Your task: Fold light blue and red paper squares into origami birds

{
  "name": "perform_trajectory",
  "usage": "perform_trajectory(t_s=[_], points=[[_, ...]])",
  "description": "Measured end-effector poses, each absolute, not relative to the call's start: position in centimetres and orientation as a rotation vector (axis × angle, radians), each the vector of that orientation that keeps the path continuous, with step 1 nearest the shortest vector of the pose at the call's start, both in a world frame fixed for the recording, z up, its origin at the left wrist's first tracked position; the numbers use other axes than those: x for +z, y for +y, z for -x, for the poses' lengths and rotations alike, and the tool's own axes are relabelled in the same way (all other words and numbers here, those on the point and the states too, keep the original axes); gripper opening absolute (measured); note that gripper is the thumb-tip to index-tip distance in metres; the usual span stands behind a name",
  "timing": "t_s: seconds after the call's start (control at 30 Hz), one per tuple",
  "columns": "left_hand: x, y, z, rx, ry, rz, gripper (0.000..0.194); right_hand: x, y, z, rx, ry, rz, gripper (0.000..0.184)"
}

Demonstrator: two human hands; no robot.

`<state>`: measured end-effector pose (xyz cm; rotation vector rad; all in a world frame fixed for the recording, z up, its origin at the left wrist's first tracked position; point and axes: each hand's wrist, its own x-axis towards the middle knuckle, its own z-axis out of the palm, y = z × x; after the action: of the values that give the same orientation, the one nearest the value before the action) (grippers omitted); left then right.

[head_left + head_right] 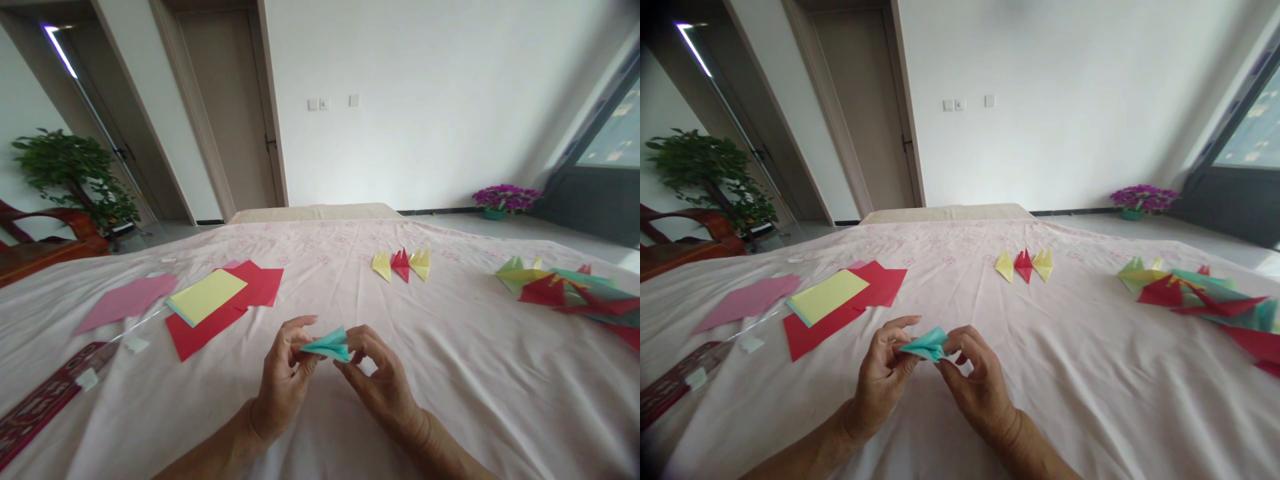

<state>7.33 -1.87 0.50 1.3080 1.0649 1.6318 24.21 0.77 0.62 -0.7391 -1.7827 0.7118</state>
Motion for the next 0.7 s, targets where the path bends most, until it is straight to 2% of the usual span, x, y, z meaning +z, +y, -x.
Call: perform_trajectory(t_s=[0.37, 0.57, 0.7], points=[[0.2, -1.4, -8.0, 1.523, 0.999, -1.118, 0.035, 0.4, 0.6, -24.0, 0.674, -1.736, 0.707, 0.006], [-0.6, -1.1, -7.9, 1.368, 0.995, -0.933, 0.033, 0.5, 0.4, -24.2, 0.658, -1.749, 0.680, 0.008], [-0.7, -0.9, -7.7, 1.282, 0.883, -0.779, 0.036, 1.1, 0.4, -24.8, 0.699, -1.868, 0.597, 0.022]])
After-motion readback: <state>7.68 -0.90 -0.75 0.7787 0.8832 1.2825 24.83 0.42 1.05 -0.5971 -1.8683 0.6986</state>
